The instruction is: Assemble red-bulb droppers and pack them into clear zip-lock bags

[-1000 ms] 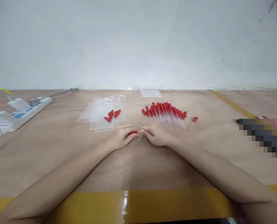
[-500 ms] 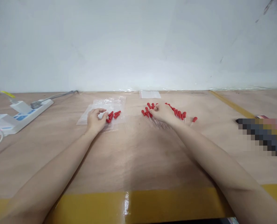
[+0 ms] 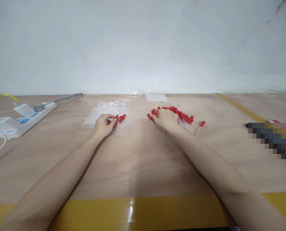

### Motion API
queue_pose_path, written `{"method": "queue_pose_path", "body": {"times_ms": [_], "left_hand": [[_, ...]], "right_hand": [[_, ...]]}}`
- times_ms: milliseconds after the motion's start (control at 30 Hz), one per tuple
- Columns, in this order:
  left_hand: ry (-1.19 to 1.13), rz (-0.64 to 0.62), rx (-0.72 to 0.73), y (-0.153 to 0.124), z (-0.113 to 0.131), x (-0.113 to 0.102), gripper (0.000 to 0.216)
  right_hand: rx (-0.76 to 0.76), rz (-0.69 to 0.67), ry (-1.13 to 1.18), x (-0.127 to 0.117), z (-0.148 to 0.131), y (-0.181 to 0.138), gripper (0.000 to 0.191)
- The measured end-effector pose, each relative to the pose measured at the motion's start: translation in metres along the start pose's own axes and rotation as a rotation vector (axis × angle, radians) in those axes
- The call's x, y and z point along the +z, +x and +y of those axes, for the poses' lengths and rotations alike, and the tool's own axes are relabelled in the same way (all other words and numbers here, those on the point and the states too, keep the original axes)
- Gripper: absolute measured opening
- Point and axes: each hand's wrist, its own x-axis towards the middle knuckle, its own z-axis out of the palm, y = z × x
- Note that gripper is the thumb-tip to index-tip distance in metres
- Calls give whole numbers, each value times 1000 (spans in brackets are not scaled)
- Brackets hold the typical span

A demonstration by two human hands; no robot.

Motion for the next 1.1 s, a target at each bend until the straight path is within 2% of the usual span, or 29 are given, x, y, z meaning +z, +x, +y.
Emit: {"method": "queue_pose_path", "body": {"times_ms": [100,200,367,500,600,700,767,933,1033,1100], "left_hand": [[-2,-8,17,0,0,0,26],[6,-9,2,0,1,0,28],[40,53,-53,3,3,-8,18],[106,-4,-62,7,2,-12,19],[181,-58,-73,12,0,-8,26],[231,-36,-80,16,2,-3,28],[241,-35,-80,18,5,-2,26],[137,-130,-121,15,10,-3,14],[89,-113,-115,13,10,-4,13],[66,-55,-114,13,10,-5,15]], "right_hand": [[-86,-50,79,2,-18,-4,35],[-131,-167,160,10,-42,-5,33],[-128,-298,201,28,-70,4,35],[-117,-365,198,33,-79,11,35],[-87,-403,216,33,-82,13,31],[-88,-400,230,34,-81,14,28],[-100,-393,249,35,-79,15,27],[-118,-420,360,33,-68,7,27],[-154,-348,378,25,-55,-5,28],[-178,-256,382,19,-42,-16,23]]}}
